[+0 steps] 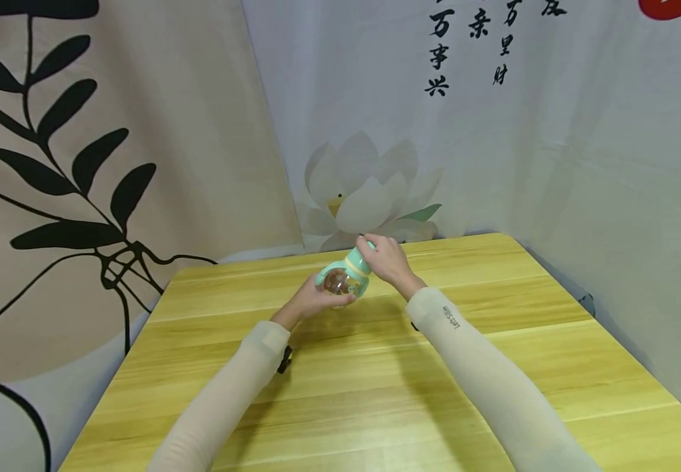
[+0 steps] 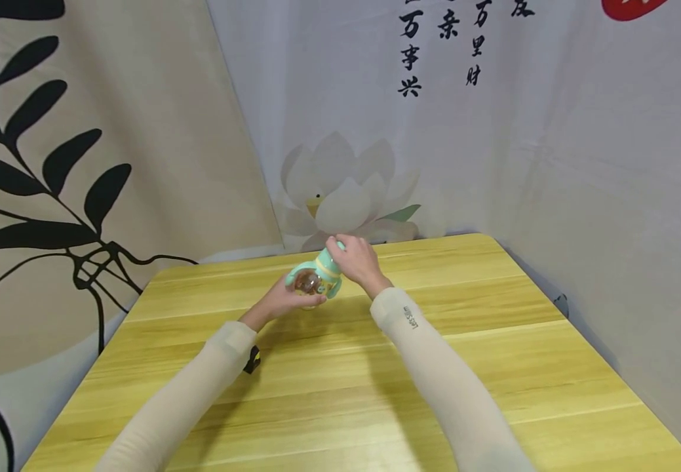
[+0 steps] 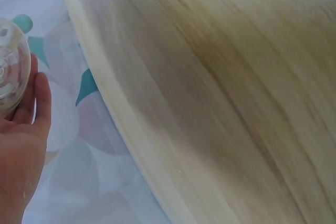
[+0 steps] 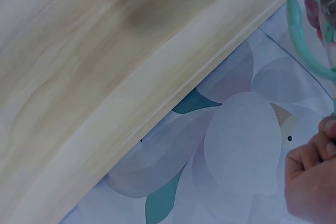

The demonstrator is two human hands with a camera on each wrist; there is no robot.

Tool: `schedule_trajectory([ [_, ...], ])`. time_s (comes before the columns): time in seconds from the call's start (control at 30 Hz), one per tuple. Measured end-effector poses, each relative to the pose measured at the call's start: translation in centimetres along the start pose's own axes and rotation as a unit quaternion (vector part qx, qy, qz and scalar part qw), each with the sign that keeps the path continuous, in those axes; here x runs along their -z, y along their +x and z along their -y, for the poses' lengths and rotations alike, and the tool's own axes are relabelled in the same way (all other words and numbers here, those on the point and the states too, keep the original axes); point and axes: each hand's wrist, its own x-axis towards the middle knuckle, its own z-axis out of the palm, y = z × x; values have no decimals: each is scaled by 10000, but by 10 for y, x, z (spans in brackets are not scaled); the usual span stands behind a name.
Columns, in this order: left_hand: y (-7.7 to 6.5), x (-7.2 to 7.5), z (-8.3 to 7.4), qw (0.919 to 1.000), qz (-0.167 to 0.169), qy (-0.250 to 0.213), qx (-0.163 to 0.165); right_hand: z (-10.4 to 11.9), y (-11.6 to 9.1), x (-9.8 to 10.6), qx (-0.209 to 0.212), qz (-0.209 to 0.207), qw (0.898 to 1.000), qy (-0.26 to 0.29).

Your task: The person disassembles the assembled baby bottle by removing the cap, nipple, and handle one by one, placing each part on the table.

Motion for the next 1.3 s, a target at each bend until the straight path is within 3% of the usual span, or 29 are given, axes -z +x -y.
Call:
schedule_trajectory([
  [0.67, -4, -3, 4, 9998, 76, -166, -128, -10, -4, 7, 118, 482, 9968, 628],
  [0.87, -5, -4, 2, 9991, 72, -307, -285, -12, -2, 10, -50, 459, 9918, 1190],
  [1.3, -9, 9, 5, 9994, -147, -276, -119, -21, 7, 26, -174, -94, 9921, 1240],
])
